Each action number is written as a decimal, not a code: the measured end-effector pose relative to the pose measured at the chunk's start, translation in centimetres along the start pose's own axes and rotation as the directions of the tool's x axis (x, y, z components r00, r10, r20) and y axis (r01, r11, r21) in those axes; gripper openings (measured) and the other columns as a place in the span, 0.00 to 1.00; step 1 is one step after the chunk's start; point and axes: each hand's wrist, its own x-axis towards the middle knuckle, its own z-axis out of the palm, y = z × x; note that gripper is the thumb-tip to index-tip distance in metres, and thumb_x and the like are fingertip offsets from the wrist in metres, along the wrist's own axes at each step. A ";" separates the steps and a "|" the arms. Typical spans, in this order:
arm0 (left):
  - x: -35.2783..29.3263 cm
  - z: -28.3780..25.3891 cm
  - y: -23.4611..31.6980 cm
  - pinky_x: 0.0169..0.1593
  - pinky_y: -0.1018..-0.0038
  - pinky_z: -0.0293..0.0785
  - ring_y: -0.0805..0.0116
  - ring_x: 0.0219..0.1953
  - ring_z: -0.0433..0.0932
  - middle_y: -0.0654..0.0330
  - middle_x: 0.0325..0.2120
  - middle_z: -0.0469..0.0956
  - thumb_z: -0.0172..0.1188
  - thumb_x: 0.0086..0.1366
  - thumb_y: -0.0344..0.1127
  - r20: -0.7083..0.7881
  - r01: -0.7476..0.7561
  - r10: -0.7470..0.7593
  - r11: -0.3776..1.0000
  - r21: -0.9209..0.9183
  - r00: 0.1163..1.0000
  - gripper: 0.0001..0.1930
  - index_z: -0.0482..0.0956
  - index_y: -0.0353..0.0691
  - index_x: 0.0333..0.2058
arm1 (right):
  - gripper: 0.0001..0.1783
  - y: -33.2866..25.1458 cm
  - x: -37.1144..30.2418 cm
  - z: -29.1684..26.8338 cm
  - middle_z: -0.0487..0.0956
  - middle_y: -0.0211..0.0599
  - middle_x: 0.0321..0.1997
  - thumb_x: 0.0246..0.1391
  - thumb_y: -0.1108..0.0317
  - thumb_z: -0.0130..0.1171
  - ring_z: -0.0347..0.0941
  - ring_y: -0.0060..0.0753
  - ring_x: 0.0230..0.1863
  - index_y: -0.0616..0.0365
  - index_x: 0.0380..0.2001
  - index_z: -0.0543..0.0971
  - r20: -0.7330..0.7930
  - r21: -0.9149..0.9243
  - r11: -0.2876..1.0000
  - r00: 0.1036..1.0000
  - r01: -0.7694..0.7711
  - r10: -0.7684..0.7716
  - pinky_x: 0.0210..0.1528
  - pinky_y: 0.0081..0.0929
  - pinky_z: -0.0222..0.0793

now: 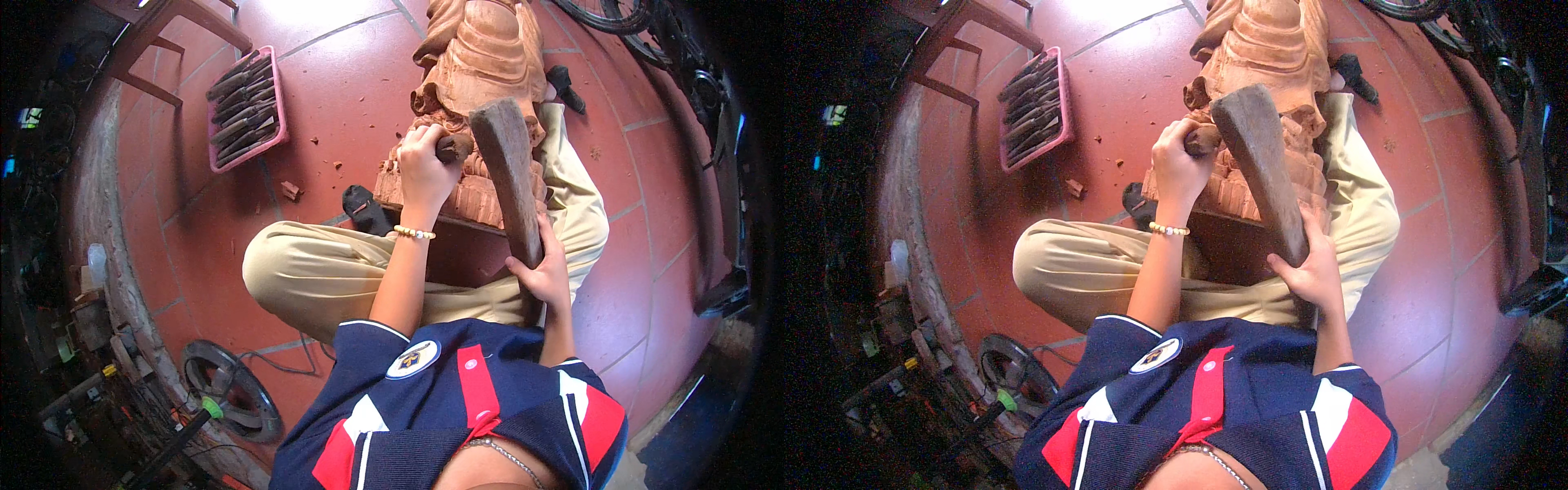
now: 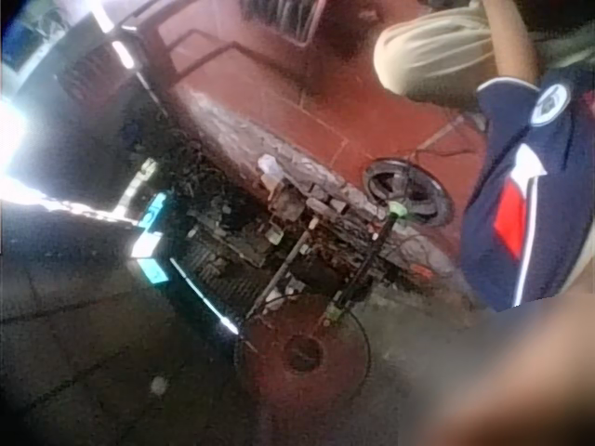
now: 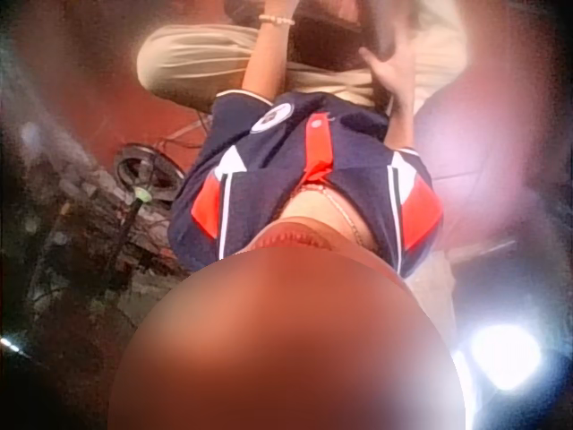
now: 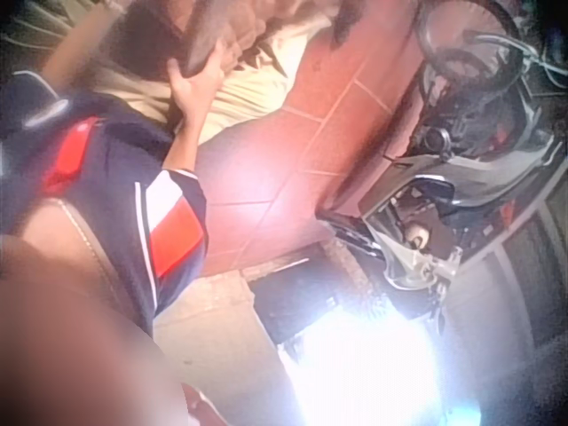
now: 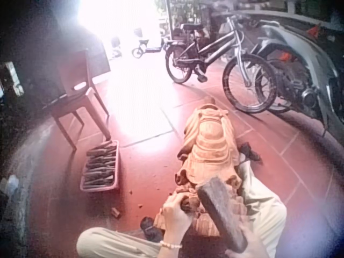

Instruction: The person is carving a wooden sculpture using a chisel and mallet. They are seated on the floor, holding the chisel in one hand and striking it with the mallet in the other to shape the wood.

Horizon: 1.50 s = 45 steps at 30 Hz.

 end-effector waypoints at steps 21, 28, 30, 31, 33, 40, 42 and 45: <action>-0.1 0.1 -0.8 0.30 0.67 0.66 0.54 0.26 0.70 0.53 0.20 0.70 0.63 0.36 0.29 0.014 -0.013 0.013 1.000 -0.004 1.000 0.12 0.69 0.36 0.21 | 0.40 -0.4 -0.2 -0.4 0.71 0.51 0.43 0.29 0.72 0.61 0.68 0.41 0.47 0.65 0.51 0.59 0.046 0.066 0.998 0.999 -0.016 0.013 0.48 0.28 0.60; 0.0 0.3 -1.6 0.32 0.67 0.67 0.54 0.27 0.72 0.53 0.22 0.72 0.64 0.37 0.30 0.010 0.035 -0.034 0.998 -0.045 0.999 0.12 0.71 0.36 0.23 | 0.35 -1.5 0.5 -0.4 0.72 0.48 0.37 0.33 0.70 0.61 0.70 0.39 0.40 0.64 0.48 0.60 -0.059 -0.011 0.999 0.998 0.035 -0.036 0.44 0.28 0.62; 0.5 -0.3 -1.1 0.31 0.67 0.68 0.54 0.27 0.72 0.52 0.22 0.72 0.64 0.37 0.30 0.011 0.068 -0.067 0.995 -0.068 0.998 0.13 0.71 0.36 0.23 | 0.31 -1.7 1.3 -0.3 0.72 0.41 0.33 0.36 0.67 0.61 0.67 0.29 0.35 0.62 0.46 0.61 -0.129 0.169 0.983 0.991 0.069 -0.048 0.40 0.27 0.62; 0.6 -0.2 -1.1 0.31 0.67 0.67 0.54 0.27 0.71 0.53 0.21 0.72 0.62 0.37 0.30 -0.004 0.035 -0.035 0.998 -0.059 0.999 0.11 0.70 0.37 0.22 | 0.32 -1.9 1.5 -0.3 0.72 0.43 0.33 0.35 0.67 0.61 0.68 0.33 0.35 0.62 0.45 0.61 -0.080 0.194 0.981 0.997 0.023 -0.007 0.40 0.28 0.62; 0.2 0.6 -1.4 0.31 0.65 0.66 0.53 0.27 0.70 0.54 0.20 0.70 0.59 0.38 0.29 -0.021 -0.025 0.024 0.999 -0.046 0.999 0.09 0.69 0.39 0.20 | 0.32 -2.1 1.9 -0.4 0.72 0.48 0.35 0.33 0.67 0.61 0.69 0.42 0.36 0.63 0.45 0.62 0.076 0.052 0.998 0.997 0.021 -0.025 0.40 0.31 0.63; -0.3 0.0 -2.9 0.31 0.64 0.66 0.54 0.28 0.70 0.57 0.21 0.71 0.61 0.37 0.32 0.031 0.085 -0.085 0.996 0.017 0.996 0.10 0.70 0.40 0.21 | 0.34 -2.8 1.8 -1.7 0.71 0.48 0.36 0.33 0.69 0.61 0.69 0.41 0.38 0.65 0.47 0.60 0.128 -0.012 1.000 0.992 -0.010 0.012 0.42 0.29 0.62; -0.2 -0.2 -2.4 0.32 0.66 0.66 0.53 0.28 0.70 0.53 0.21 0.71 0.62 0.39 0.31 0.054 0.076 -0.079 0.995 0.059 0.995 0.11 0.70 0.37 0.22 | 0.33 -2.4 1.7 -1.3 0.70 0.44 0.36 0.35 0.71 0.60 0.67 0.33 0.38 0.64 0.48 0.59 -0.022 0.206 0.978 0.999 -0.034 0.039 0.43 0.27 0.61; -0.2 0.2 -1.8 0.33 0.66 0.66 0.53 0.29 0.70 0.54 0.20 0.71 0.61 0.38 0.31 0.060 0.027 -0.030 0.999 0.043 0.998 0.11 0.70 0.37 0.22 | 0.34 -2.2 0.8 -1.1 0.70 0.42 0.38 0.36 0.69 0.60 0.66 0.31 0.41 0.64 0.48 0.58 -0.018 0.312 0.941 0.990 -0.131 0.143 0.46 0.27 0.59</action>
